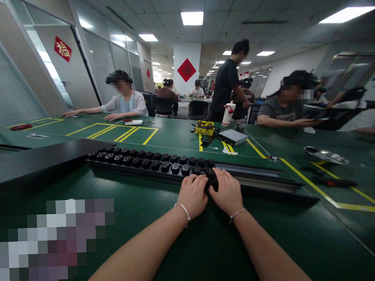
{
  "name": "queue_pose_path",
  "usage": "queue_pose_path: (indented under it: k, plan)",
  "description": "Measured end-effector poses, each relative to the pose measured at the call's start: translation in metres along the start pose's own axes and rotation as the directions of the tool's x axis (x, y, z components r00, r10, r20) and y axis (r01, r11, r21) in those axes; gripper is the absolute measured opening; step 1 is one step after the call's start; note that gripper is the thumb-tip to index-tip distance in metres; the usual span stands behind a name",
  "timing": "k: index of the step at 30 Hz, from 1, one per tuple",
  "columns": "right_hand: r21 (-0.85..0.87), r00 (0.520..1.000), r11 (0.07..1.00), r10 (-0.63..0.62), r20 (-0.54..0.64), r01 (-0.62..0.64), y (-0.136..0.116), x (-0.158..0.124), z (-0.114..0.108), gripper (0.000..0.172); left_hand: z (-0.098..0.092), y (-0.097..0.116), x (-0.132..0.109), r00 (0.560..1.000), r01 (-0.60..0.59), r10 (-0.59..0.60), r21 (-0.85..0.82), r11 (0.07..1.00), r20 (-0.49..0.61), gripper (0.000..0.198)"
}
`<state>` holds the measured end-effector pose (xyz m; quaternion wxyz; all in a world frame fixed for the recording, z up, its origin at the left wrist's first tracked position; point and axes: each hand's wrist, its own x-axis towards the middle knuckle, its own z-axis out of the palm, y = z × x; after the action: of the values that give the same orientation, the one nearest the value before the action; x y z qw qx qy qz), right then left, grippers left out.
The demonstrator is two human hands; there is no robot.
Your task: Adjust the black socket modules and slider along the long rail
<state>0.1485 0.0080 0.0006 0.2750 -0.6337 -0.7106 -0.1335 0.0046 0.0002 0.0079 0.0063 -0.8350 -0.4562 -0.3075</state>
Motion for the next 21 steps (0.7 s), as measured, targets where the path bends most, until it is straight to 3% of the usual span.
queue_pose_path:
  k: [21]
  plan:
    - [-0.017,1.000,1.000,0.003,0.002,-0.003,-0.0006,0.0003,-0.0004,0.052,-0.0021,-0.0004,0.0011,1.000,0.008,-0.008,-0.015,1.000,0.008,0.043]
